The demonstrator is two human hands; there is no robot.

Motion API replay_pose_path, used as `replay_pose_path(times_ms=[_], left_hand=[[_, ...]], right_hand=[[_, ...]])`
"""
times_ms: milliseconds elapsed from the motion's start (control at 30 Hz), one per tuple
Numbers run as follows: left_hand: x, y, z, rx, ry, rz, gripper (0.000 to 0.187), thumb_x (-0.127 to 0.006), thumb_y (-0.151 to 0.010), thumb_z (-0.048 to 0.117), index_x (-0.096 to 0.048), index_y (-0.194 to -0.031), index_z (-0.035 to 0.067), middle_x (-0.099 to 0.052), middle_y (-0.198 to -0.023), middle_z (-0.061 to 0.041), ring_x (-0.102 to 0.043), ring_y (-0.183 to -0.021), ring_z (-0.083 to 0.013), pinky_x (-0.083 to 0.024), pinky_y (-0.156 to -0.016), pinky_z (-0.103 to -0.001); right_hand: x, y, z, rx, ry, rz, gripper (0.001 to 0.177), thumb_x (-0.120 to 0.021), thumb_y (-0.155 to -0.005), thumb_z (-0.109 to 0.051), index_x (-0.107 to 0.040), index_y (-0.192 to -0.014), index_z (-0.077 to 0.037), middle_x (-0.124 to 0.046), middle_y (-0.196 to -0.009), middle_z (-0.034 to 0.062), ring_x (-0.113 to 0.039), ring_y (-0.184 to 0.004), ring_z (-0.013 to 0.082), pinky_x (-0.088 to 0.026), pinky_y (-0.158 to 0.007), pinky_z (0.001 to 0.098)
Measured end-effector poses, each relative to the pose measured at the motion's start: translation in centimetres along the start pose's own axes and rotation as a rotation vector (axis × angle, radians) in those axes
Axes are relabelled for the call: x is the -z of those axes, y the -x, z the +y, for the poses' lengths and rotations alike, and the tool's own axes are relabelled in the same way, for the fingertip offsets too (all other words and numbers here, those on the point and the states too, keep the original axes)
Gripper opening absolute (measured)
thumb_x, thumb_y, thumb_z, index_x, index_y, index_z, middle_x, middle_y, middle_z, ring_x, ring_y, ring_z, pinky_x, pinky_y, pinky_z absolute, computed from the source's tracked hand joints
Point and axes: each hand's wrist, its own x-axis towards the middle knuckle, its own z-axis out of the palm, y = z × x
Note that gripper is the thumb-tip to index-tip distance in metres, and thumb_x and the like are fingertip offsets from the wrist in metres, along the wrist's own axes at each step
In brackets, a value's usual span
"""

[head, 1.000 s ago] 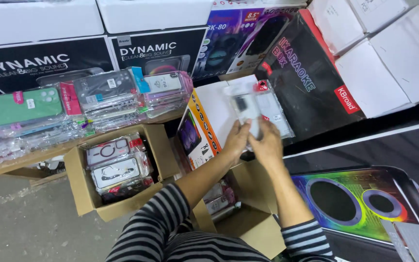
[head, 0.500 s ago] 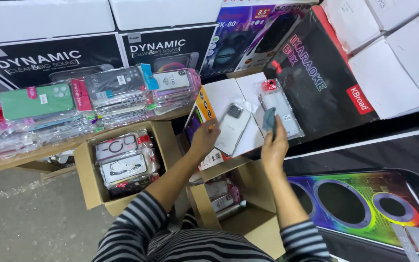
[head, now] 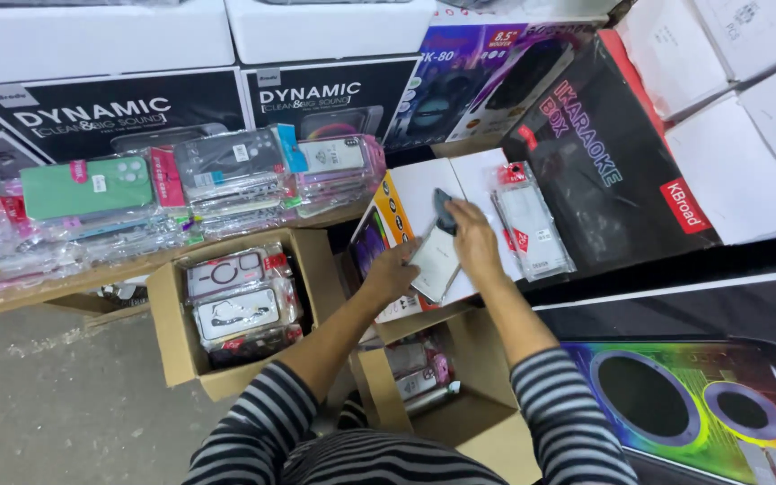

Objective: Packing various phone cases from a shelf into a cardboard box.

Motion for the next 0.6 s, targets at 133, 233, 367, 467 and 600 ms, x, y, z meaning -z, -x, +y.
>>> replay_pose_path(times_ms=[133, 233, 367, 467, 600], left_hand=[[-0.6, -0.8, -1.5, -0.004, -0.011, 0.052, 0.057, -0.059, -0.089, 0.003, -0.06, -0.144, 0.019, -0.068, -0.108, -0.035, -0.075, -0.072, -0.033, -0.068, -0.056, -0.034], [-1.1, -2.5, -2.7, -0.019, -0.004, 0.066, 0.055, -0.057, -0.091, 0.002, -0.058, -0.145, 0.014, -0.065, -0.116, -0.04, -0.074, -0.08, -0.0385, -0.068, -0.056, -0.039], [-1.3, -2.0, -1.7, 0.004, -0.061, 0.08, 0.055, -0.057, -0.091, 0.002, -0.059, -0.144, 0.016, -0.066, -0.116, -0.037, -0.075, -0.077, -0.0368, -0.067, -0.054, -0.035], [-1.6, -0.8, 0.3, 0.027, -0.064, 0.072, 0.056, -0.057, -0.09, 0.003, -0.059, -0.144, 0.016, -0.067, -0.114, -0.037, -0.075, -0.074, -0.0352, -0.067, -0.054, -0.034], [-0.7, 2.0, 2.8, 0.064, -0.027, 0.077, 0.057, -0.057, -0.089, 0.004, -0.058, -0.145, 0.016, -0.065, -0.115, -0.039, -0.076, -0.076, -0.0362, -0.068, -0.061, -0.034]], right_hand=[[0.1, 0.1, 2.9, -0.031, 0.017, -0.039, 0.038, -0.052, -0.097, -0.001, -0.073, -0.125, -0.017, -0.073, -0.119, 0.0069, -0.066, -0.116, 0.028, -0.051, -0.103, 0.0376], [2.0, 2.3, 3.1, -0.009, 0.312, -0.102, 0.036, -0.055, -0.095, -0.005, -0.071, -0.124, -0.02, -0.073, -0.116, 0.0019, -0.068, -0.109, 0.0218, -0.053, -0.099, 0.0323], [4.2, 6.2, -0.9, -0.077, 0.332, -0.031, 0.037, -0.059, -0.091, 0.0, -0.069, -0.127, -0.006, -0.07, -0.116, 0.0156, -0.066, -0.109, 0.0312, -0.051, -0.102, 0.0387], [5.7, 7.4, -8.7, -0.057, 0.118, -0.014, 0.036, -0.055, -0.093, 0.0, -0.068, -0.127, -0.002, -0.068, -0.121, 0.0199, -0.062, -0.116, 0.0362, -0.046, -0.107, 0.0418], [5.3, 7.6, -11.0, 0.031, -0.06, -0.05, 0.034, -0.05, -0.097, -0.001, -0.067, -0.127, 0.002, -0.067, -0.123, 0.0207, -0.061, -0.121, 0.0376, -0.041, -0.113, 0.0432]])
